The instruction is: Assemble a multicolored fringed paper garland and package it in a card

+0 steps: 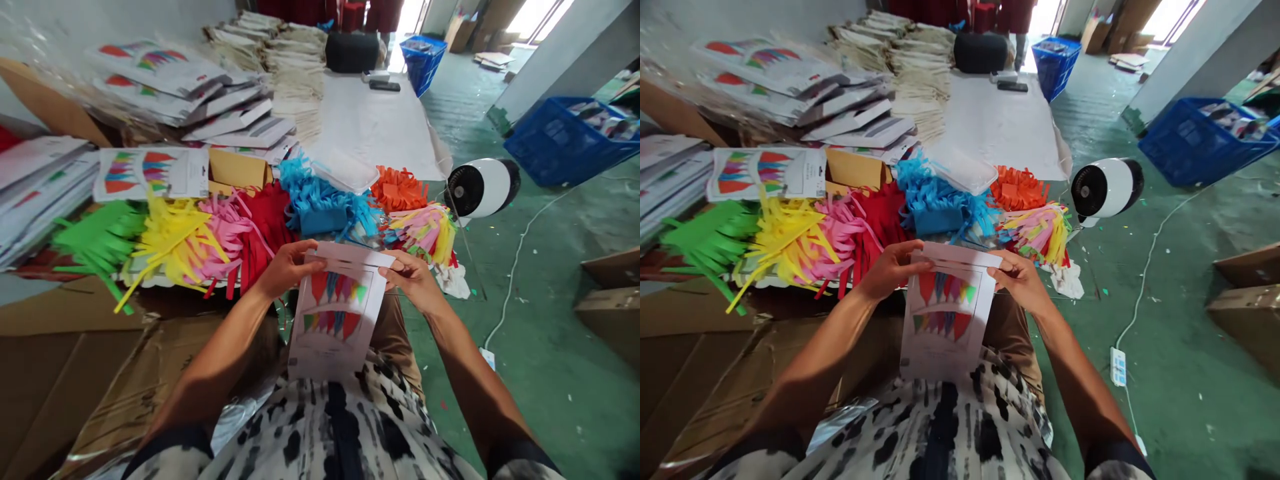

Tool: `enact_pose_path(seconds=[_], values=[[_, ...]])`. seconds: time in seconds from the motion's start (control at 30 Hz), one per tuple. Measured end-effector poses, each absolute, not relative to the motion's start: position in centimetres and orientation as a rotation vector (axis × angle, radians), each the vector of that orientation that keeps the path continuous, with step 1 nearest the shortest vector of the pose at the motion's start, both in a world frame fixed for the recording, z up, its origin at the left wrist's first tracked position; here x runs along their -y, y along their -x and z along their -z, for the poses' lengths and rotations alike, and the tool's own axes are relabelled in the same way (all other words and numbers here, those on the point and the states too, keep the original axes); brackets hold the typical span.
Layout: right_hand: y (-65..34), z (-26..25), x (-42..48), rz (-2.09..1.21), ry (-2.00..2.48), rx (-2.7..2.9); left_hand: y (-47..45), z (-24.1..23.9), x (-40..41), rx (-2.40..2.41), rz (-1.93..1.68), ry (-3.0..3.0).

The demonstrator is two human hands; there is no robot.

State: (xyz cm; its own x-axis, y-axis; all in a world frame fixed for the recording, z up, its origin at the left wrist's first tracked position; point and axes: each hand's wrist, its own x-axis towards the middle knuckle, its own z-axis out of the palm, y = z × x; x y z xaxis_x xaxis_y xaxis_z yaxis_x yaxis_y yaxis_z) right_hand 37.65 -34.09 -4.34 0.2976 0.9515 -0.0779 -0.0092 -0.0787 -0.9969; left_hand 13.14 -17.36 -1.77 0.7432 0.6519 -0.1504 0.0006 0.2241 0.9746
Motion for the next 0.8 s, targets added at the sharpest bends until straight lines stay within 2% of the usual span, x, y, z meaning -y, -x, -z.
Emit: enact_pose_path(seconds=[0.23, 0.53, 0.67, 0.8], values=[[-37.7, 2.9, 33.4, -0.967, 1.446, 1.112, -12.6, 1.9, 16.7, -0.618, -0.468, -1.318], [-37.4, 2.3, 34.3, -1.046, 1.403, 1.263, -11.9, 3.3, 18.9, -0.706, -0.450, -1.298], [-35.6, 1.1, 34.3, -0.832, 1.569, 1.326, -13.0, 2.1, 21.1, -0.829, -0.686, -1.439], [-34.4, 0.9, 34.0, -0.746, 1.569, 1.252, -13.7, 1.9, 21.8, -0.803, -0.727, -1.326]])
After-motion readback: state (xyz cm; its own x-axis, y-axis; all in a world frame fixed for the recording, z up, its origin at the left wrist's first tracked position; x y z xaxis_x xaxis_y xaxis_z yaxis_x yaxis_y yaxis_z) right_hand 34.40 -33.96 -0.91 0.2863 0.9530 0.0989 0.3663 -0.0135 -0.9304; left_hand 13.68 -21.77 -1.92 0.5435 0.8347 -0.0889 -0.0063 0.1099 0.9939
